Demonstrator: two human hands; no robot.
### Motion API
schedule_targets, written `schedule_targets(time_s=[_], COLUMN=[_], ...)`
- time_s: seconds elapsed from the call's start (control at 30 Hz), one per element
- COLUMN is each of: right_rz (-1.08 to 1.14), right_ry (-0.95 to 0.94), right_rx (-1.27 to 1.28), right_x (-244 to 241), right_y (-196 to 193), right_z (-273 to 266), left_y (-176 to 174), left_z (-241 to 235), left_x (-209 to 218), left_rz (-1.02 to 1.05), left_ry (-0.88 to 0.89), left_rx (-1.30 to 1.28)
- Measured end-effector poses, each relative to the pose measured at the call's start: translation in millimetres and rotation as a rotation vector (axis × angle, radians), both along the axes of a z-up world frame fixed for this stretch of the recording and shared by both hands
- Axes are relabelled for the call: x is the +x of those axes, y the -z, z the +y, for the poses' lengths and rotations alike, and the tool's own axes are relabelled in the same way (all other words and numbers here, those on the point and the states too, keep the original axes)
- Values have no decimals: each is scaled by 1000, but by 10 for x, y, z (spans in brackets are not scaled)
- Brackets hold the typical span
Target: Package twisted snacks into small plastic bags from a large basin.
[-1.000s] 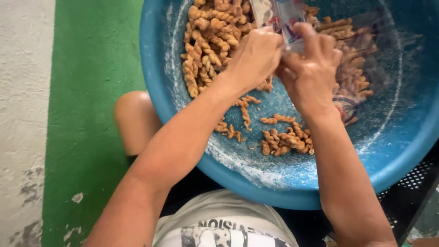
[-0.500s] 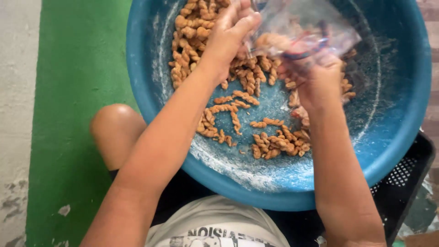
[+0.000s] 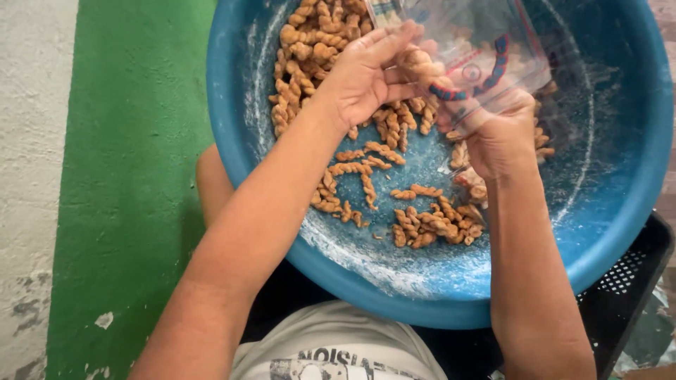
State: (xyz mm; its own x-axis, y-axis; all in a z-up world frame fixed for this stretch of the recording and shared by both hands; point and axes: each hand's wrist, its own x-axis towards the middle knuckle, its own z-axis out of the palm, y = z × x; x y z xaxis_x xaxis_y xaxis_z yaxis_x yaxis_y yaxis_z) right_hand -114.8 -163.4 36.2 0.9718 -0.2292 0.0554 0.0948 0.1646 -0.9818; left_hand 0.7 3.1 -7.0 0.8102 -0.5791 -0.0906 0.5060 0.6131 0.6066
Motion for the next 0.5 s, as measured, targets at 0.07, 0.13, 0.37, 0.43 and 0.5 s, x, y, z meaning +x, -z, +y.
schedule_targets(time_s=[0.07,0.13,0.37,0.43,0.5], right_rz=[67,47,29,102,171], right_ry=[98,75,-71,-35,7], right_rx=[39,36,168,71,-26], right_x=[-3,23,41,66,90], right_y=[-83,17,14,87,179], right_z=[91,1,-218,-236,-207], left_y=[13,-77,-134,48,218], left_z=[17,36,137,146,146], left_x=[19,-27,14,208,377], left_rz=[2,-17,-89,33,152], left_ry=[37,45,-45,-126,-201], left_rx=[-48,-17,-90,-122,-155])
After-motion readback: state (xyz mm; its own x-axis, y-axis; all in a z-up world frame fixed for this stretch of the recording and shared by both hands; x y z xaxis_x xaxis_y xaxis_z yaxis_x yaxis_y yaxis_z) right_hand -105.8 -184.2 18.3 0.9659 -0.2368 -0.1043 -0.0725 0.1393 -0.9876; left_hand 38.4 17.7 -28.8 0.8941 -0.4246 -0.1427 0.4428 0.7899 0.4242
